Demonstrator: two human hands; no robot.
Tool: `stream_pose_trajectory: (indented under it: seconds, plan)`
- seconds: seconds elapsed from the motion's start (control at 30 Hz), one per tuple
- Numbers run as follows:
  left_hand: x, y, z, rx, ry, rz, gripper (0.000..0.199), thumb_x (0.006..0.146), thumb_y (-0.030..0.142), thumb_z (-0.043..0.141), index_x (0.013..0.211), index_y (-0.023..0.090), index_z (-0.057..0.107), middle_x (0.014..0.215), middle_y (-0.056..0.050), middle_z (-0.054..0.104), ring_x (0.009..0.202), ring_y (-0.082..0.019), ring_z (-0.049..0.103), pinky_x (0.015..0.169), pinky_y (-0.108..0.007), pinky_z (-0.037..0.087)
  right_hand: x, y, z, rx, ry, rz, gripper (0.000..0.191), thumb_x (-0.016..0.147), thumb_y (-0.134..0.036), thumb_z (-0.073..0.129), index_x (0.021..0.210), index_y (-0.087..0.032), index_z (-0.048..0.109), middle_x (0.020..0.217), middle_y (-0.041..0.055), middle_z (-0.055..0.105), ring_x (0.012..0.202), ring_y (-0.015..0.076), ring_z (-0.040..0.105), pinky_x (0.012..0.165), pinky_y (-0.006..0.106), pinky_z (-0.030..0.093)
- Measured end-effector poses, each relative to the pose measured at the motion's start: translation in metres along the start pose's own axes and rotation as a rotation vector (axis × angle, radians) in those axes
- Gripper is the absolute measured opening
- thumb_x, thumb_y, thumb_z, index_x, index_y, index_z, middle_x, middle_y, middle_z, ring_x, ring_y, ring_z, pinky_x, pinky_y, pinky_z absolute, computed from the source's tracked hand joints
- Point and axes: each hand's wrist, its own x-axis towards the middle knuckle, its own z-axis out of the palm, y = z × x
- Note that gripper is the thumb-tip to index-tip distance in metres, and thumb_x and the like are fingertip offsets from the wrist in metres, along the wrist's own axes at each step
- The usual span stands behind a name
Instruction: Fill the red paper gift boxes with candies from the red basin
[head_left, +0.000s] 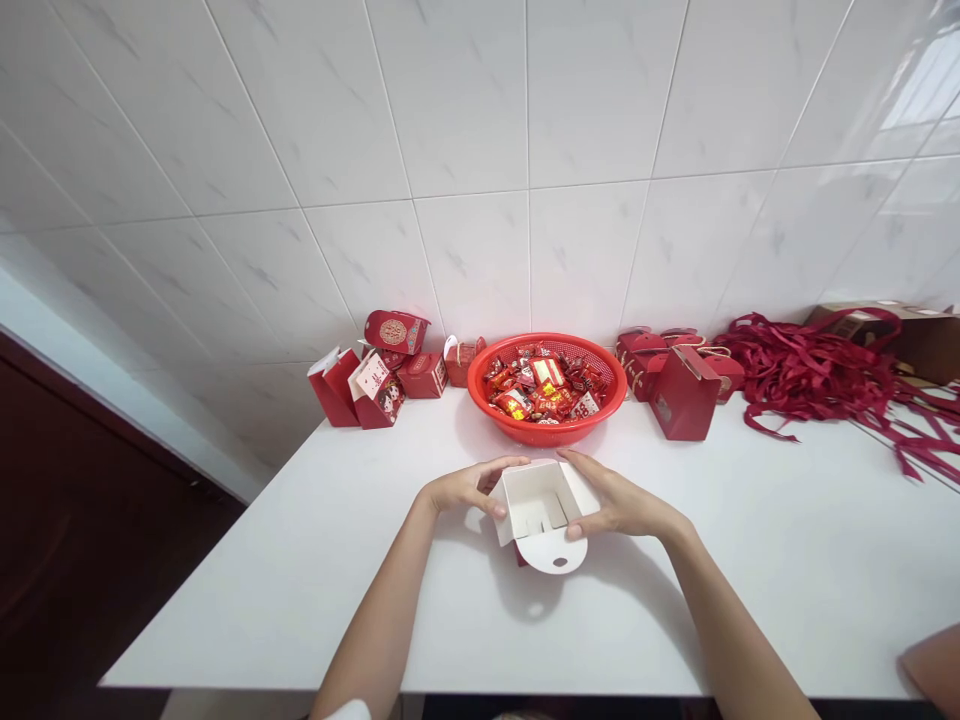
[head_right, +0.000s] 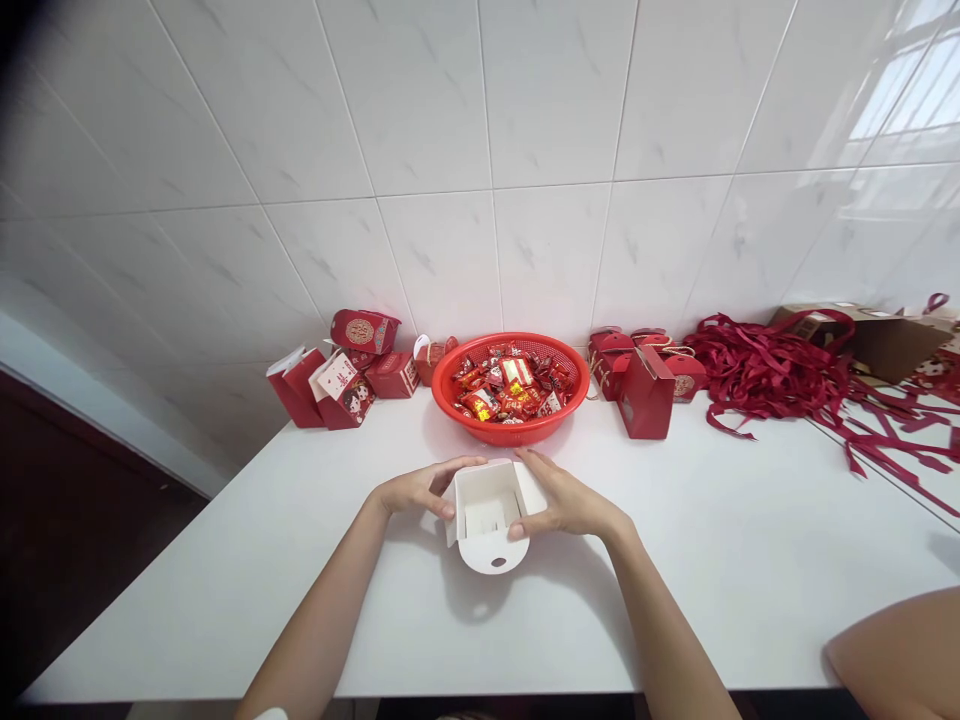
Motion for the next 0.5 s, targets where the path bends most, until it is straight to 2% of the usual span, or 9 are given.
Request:
stream_pose_trajectory:
  seconds: [0.07,0.17,0.33,0.4,0.5]
  plan:
    - [0.004,-0.003,0.003,-0.009,0.034,0.018,0.092,0.058,0.036,0.089,0.141,0.028,0.052,0.150,-0.009,0.049,0.140,-0.031,0.040,0.114,-0.045,0.032,0.000,0.002,-0.001,0.050,0.018,0.040,0.088,0.068,-0.051,0.082,0.144,-0.024,0.047,0.135,0.0121,0.060,0.118,0.0342,0.061,0.093,0.044,0.055]
    - [0.010,-0.005,0.008,-0.015,0.105,0.054,0.092,0.059,0.035,0.089,0.142,0.028,0.050,0.151,-0.010,0.048,0.140,-0.030,0.041,0.114,-0.043,0.033,0.001,0.005,-0.004,0.083,0.086,0.074,0.076,0.076,-0.049,0.076,0.141,-0.024,0.049,0.129,0.0107,0.065,0.111,0.0321,0.065,0.087,0.043,0.056]
    - [0.016,-0.004,0.013,-0.001,0.258,0.057,0.095,0.061,0.035,0.087,0.146,0.025,0.044,0.145,-0.013,0.053,0.131,-0.030,0.051,0.109,-0.043,0.040,0.005,0.013,-0.008,0.090,0.227,0.150,0.071,0.082,-0.051,0.069,0.144,-0.024,0.046,0.127,0.0102,0.067,0.108,0.0318,0.066,0.087,0.044,0.055]
    - [0.016,-0.003,0.013,0.011,0.314,0.052,0.093,0.061,0.036,0.088,0.144,0.023,0.047,0.140,-0.014,0.058,0.128,-0.031,0.054,0.107,-0.043,0.041,0.005,0.016,-0.008,0.086,0.257,0.138,0.073,0.082,-0.051,0.069,0.145,-0.024,0.044,0.132,0.0106,0.064,0.112,0.0319,0.065,0.087,0.043,0.055]
    - [0.016,-0.001,0.011,0.032,0.333,0.089,0.089,0.059,0.037,0.089,0.139,0.021,0.053,0.134,-0.014,0.063,0.125,-0.031,0.057,0.107,-0.044,0.041,0.006,0.018,-0.006,0.055,0.326,0.113,0.076,0.080,-0.052,0.070,0.146,-0.024,0.044,0.140,0.0123,0.059,0.121,0.0334,0.060,0.089,0.043,0.054]
